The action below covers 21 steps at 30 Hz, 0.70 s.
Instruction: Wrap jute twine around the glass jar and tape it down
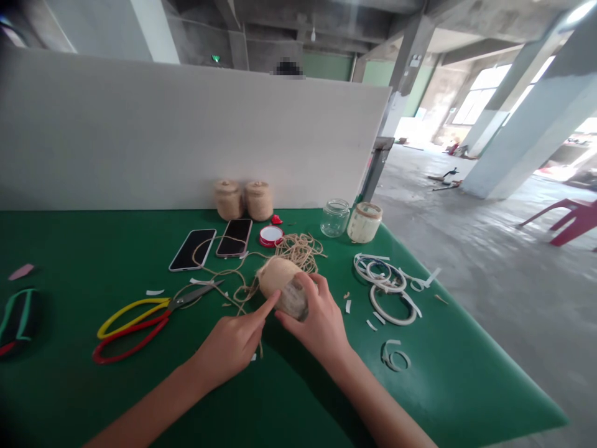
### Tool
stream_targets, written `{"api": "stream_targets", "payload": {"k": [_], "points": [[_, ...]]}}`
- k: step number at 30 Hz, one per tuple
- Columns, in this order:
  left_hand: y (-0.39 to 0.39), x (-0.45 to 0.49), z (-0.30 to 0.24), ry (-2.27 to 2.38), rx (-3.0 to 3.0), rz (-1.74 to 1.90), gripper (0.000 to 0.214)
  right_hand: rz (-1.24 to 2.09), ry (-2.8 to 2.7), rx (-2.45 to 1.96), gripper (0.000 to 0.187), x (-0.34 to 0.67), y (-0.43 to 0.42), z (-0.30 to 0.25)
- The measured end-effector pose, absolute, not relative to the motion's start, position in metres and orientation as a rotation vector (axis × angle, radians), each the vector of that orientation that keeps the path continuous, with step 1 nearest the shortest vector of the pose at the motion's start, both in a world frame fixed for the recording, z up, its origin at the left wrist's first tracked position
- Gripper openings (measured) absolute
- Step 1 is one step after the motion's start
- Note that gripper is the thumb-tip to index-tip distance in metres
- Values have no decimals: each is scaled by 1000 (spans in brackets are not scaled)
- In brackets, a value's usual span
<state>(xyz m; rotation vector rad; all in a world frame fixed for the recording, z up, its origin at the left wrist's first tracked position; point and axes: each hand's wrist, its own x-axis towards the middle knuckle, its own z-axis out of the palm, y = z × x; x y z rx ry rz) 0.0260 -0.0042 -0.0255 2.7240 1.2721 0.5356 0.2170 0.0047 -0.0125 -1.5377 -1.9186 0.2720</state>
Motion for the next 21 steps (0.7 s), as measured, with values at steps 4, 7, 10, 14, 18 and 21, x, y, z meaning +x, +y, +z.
{"api": "stream_targets", "payload": {"k": [4,7,10,14,18,21], "points": [[-5,25,-25,1282,2742,512,62,382,-1840,-1520,55,218,7,-12],[-4,25,-28,1262,2782,463,64,417,-1797,-1561,50,220,10,-12],[-4,25,-31,1255,2814,392,66,384,-1834,-1701,45,223,11,-10],[-4,26,-32,1284,2833,325,67,163,-1940,-1833,45,225,8,-7],[-4,27,-33,1302,2812,327,67,-70,-1988,-1662,83,225,6,-9],[-3,27,-33,1313,2815,326,67,-140,-2106,-1491,86,223,5,-13]]}}
